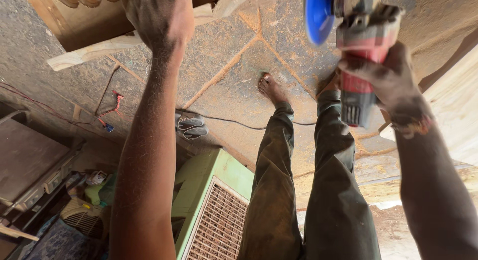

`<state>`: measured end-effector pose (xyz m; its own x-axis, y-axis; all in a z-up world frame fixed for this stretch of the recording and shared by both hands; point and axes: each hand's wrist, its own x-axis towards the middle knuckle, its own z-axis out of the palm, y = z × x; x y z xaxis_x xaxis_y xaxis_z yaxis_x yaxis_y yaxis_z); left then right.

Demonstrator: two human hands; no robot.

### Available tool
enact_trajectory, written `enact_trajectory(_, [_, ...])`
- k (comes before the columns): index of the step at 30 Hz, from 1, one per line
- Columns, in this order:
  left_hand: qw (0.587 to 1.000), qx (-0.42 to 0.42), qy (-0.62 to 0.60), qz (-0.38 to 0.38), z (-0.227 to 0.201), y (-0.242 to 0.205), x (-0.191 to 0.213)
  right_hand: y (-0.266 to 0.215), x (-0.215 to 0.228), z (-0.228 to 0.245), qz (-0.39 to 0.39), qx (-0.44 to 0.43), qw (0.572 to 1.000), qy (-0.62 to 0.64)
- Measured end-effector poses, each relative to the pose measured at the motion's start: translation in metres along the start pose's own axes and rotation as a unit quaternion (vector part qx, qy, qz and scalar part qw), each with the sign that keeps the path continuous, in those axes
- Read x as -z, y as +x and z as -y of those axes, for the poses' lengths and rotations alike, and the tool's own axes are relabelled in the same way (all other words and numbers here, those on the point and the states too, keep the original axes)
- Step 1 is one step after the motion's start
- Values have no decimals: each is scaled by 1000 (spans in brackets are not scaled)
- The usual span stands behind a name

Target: The person uses an angle grinder with a sanding disc to smooth the surface of a wooden chair. They reposition the chair to access different areas and continue sanding the seat and legs.

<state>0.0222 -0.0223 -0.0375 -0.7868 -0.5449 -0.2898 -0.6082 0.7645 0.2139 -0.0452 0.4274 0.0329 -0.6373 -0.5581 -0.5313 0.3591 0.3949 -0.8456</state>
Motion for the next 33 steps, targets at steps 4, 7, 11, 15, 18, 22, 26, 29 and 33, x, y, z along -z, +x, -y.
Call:
enact_trajectory(4, [993, -94, 6, -75, 3, -1, -3, -6, -8, 3, -17, -23, 986, 165])
enact_trajectory(7, [996, -75, 28, -50, 0, -5, 1, -18, 5, 58, -1, 8, 1000, -13])
enact_trajectory(11, [995, -76, 14, -59, -13, -3, 10, -13, -5, 141, -4, 151, 946, -285])
enact_trajectory(15, [994, -78, -10, -76, -20, -4, 19, 2, -26, 192, 45, 215, 904, -367])
enact_trajectory(18, [998, -48, -5, -26, -25, -4, 23, 6, -33, 202, 31, 37, 895, -443])
enact_trajectory(22, [996, -68, -5, -53, -24, -5, 24, 5, -18, 173, 27, 194, 899, -392])
enact_trajectory(26, [998, -55, -5, -37, -23, -5, 23, 8, 12, 108, 22, 78, 969, -235])
enact_trajectory(29, [998, -54, 13, -31, -18, -7, 15, 19, 11, 48, 34, -65, 997, 33])
enact_trajectory(33, [993, -86, 81, -20, -8, -1, 9, 27, -1, -5, 59, -123, 944, 302])
